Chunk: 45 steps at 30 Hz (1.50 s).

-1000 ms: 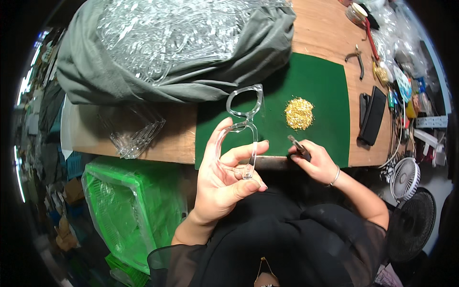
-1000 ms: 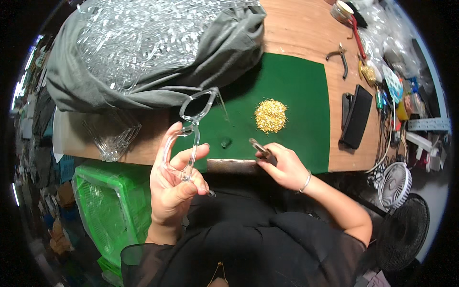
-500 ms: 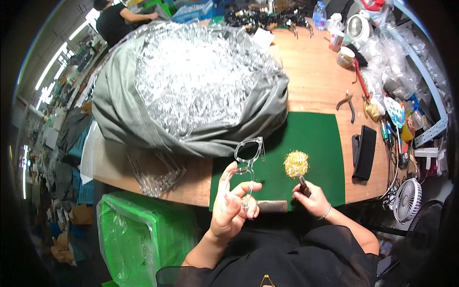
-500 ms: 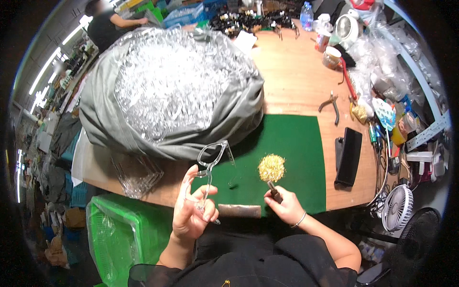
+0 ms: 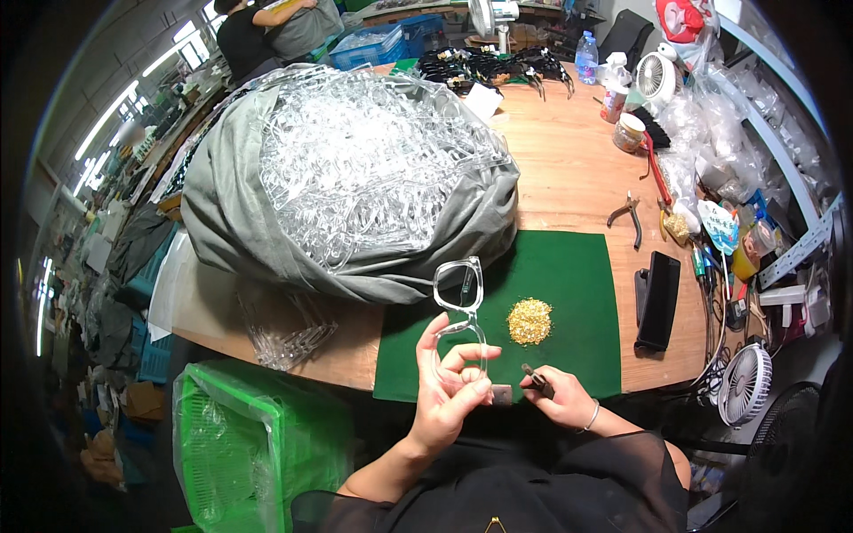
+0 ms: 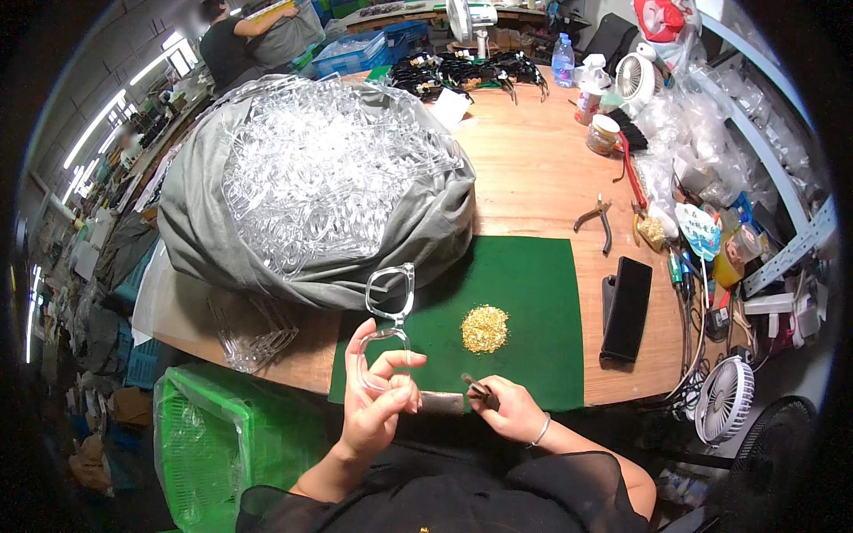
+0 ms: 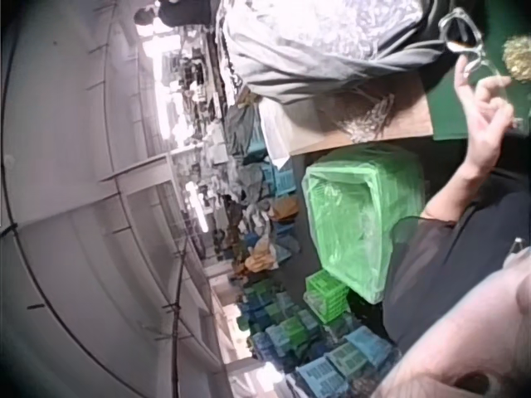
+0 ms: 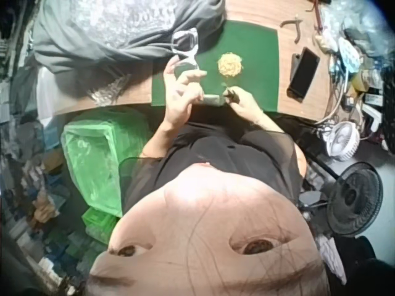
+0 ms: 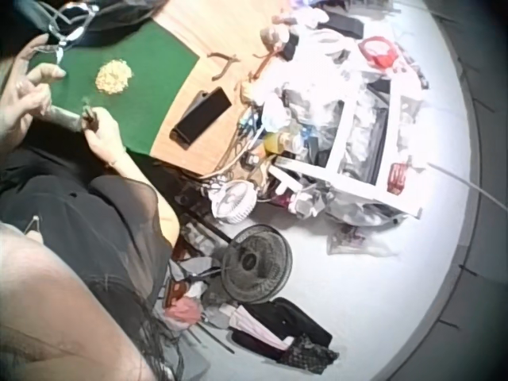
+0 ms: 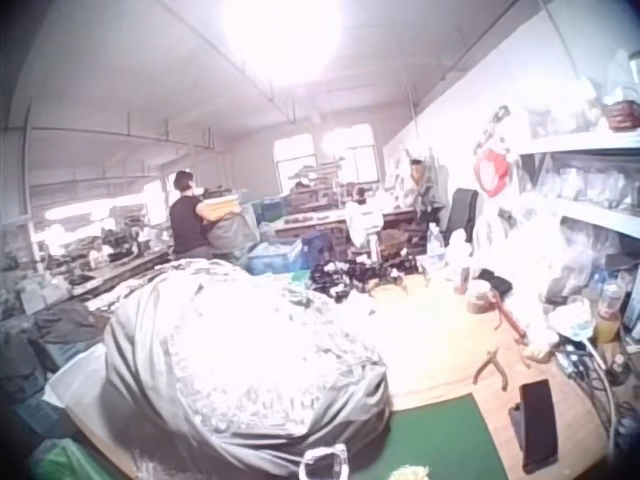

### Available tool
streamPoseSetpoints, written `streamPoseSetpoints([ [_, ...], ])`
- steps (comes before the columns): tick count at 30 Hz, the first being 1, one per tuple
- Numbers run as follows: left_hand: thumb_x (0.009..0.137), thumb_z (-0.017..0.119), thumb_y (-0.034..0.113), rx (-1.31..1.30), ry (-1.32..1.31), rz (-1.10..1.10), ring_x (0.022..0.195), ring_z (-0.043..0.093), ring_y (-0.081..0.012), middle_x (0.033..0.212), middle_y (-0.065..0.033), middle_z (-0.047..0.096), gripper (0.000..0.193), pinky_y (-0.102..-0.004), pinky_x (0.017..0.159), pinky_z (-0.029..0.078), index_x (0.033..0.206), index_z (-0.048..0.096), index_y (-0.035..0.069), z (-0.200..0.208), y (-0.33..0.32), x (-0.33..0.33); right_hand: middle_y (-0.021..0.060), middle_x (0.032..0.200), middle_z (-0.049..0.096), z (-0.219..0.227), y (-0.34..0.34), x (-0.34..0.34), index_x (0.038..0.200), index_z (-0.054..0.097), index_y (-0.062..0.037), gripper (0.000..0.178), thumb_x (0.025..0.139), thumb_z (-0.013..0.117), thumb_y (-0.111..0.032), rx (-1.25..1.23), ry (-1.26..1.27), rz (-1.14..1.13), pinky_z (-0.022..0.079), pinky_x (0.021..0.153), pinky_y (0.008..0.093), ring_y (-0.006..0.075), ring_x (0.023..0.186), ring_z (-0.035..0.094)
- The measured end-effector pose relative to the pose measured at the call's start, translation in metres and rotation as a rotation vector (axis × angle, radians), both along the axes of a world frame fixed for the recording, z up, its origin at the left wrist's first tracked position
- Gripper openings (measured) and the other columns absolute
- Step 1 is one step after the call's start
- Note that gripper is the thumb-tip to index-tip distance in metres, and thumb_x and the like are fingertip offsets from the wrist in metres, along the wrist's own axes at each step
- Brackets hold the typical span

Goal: The person assembles a pair of clear plastic eyeglasses by inserting small gold-colored components into the frame using a small hammer. The person repeatedly taps the components into place on both sides of the frame.

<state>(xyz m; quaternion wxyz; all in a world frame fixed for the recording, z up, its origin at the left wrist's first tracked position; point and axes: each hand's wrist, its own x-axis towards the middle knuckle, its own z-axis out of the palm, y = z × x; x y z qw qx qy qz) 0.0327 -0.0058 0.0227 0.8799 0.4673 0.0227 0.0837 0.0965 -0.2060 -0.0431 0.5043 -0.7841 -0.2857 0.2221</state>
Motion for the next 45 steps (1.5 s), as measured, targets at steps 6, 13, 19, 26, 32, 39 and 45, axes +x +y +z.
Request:
streamPoseSetpoints([
  [6, 0.078, 0.056, -0.002, 0.048, -0.046, 0.09, 0.064, 0.057, -0.0141, 0.11, -0.0245, 0.047, 0.081, -0.0272, 0.064, 0.051, 0.138, 0.004, 0.014, -0.002, 0.012, -0.006, 0.0134, 0.104, 0.055, 0.001, -0.001, 0.011, 0.105, 0.055, -0.0035, 0.037, 0.068, 0.063, -0.009, -0.253, -0.468, 0.062, 0.048, 0.071, 0.0358, 0.0283, 0.08, 0.059],
  [13, 0.079, 0.058, -0.003, 0.048, 0.017, 0.082, 0.075, 0.061, -0.0148, 0.113, -0.0238, 0.051, 0.087, -0.0275, 0.07, 0.052, 0.139, -0.002, 0.014, -0.009, 0.026, -0.016, 0.0119, 0.121, 0.046, -0.019, 0.009, 0.0, 0.119, 0.045, 0.0003, 0.062, 0.062, 0.067, -0.012, -0.632, -0.672, 0.117, 0.042, 0.071, 0.0379, 0.0266, 0.084, 0.054],
  [19, 0.078, 0.057, -0.005, 0.146, 0.037, 0.085, 0.075, 0.062, -0.0138, 0.114, -0.0249, 0.052, 0.087, -0.0267, 0.072, 0.051, 0.14, -0.003, 0.011, -0.011, 0.016, -0.021, 0.0121, 0.12, 0.047, -0.02, 0.016, -0.002, 0.118, 0.046, 0.0009, 0.056, 0.066, 0.064, -0.013, -0.683, -0.691, 0.116, 0.043, 0.072, 0.0361, 0.0258, 0.083, 0.055],
  [26, 0.077, 0.059, -0.001, 0.154, 0.122, 0.152, 0.063, 0.058, -0.0121, 0.109, -0.0243, 0.054, 0.086, -0.0228, 0.066, 0.049, 0.14, 0.002, 0.008, -0.013, 0.018, -0.022, 0.0142, 0.084, 0.055, -0.001, 0.0, 0.027, 0.09, 0.054, -0.0018, 0.02, 0.072, 0.062, -0.007, -0.439, -0.415, -0.161, 0.046, 0.066, 0.0378, 0.0314, 0.075, 0.056],
  [32, 0.078, 0.054, -0.008, 0.126, 0.052, 0.027, 0.072, 0.058, -0.0098, 0.113, -0.0258, 0.05, 0.088, -0.0227, 0.07, 0.048, 0.138, -0.008, 0.01, -0.023, 0.014, -0.022, 0.0135, 0.074, 0.053, -0.046, 0.008, 0.035, 0.083, 0.056, -0.0013, 0.012, 0.075, 0.063, -0.009, -0.454, -0.486, -0.221, 0.043, 0.06, 0.0369, 0.0318, 0.069, 0.054],
  [39, 0.071, 0.06, -0.011, 0.27, -0.012, 0.005, 0.074, 0.058, -0.0101, 0.117, -0.026, 0.049, 0.097, -0.0233, 0.075, 0.045, 0.138, -0.007, 0.008, -0.033, 0.012, -0.017, 0.0141, 0.076, 0.053, -0.042, 0.019, 0.039, 0.081, 0.055, -0.0021, 0.019, 0.074, 0.065, -0.016, -0.548, -0.384, -0.225, 0.043, 0.062, 0.0414, 0.0337, 0.071, 0.054],
  [45, 0.074, 0.06, -0.013, 0.325, -0.074, 0.008, 0.09, 0.06, -0.0182, 0.119, -0.0274, 0.047, 0.092, -0.0266, 0.078, 0.049, 0.137, -0.003, 0.007, -0.036, 0.004, -0.015, 0.0161, 0.078, 0.055, -0.036, 0.022, 0.046, 0.08, 0.053, -0.0006, 0.018, 0.076, 0.063, -0.015, -0.544, -0.334, -0.177, 0.045, 0.064, 0.0415, 0.0353, 0.073, 0.056],
])
